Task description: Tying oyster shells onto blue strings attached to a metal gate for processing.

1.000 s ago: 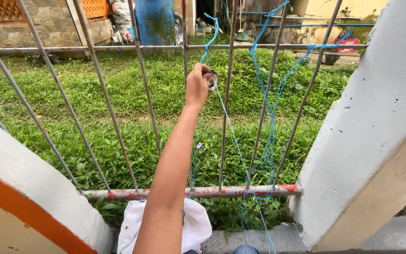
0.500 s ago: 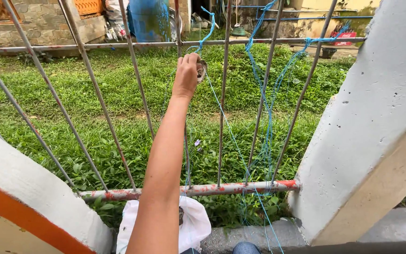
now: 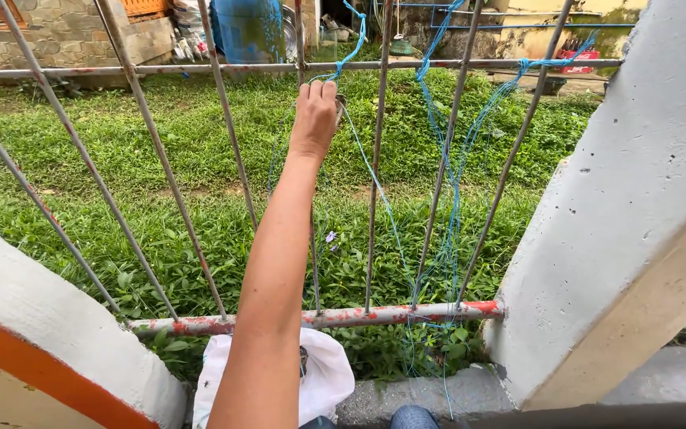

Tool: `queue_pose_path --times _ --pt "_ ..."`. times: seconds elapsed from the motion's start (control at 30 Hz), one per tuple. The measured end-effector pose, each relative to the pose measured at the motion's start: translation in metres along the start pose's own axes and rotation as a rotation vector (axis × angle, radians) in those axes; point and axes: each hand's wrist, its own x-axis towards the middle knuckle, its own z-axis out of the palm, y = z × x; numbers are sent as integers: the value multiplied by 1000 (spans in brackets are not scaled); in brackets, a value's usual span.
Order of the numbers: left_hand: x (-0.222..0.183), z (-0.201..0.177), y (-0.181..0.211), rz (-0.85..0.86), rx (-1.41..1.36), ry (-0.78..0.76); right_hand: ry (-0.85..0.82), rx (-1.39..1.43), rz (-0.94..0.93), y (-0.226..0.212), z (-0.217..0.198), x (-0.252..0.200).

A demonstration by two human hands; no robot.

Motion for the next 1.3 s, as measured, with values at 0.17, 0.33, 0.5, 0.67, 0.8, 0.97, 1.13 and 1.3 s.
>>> queue_pose_path --times 0.17,0.33,0.5,0.67,0.8,0.97,1.13,1.3 --pt "4 -14 7 5 29 -31 2 9 -19 -246 35 135" --pt "7 -16 9 15 59 -20 219 131 130 -479 127 311" --pt "5 -15 9 11 94 -51 148 4 101 -506 172 448" --pt "9 -20 12 -37 3 -96 130 -128 42 -509 181 505" --pt "11 -19 11 -73 -99 -81 135 -177 16 -519 169 528" --pt "17 -24 17 -230 -302 -58 386 -210 -234 -511 150 583" --pt "19 -15 19 -394 -404 -68 427 160 -131 -506 165 630" --pt "20 -14 21 -450 -386 -134 397 267 67 -500 176 663"
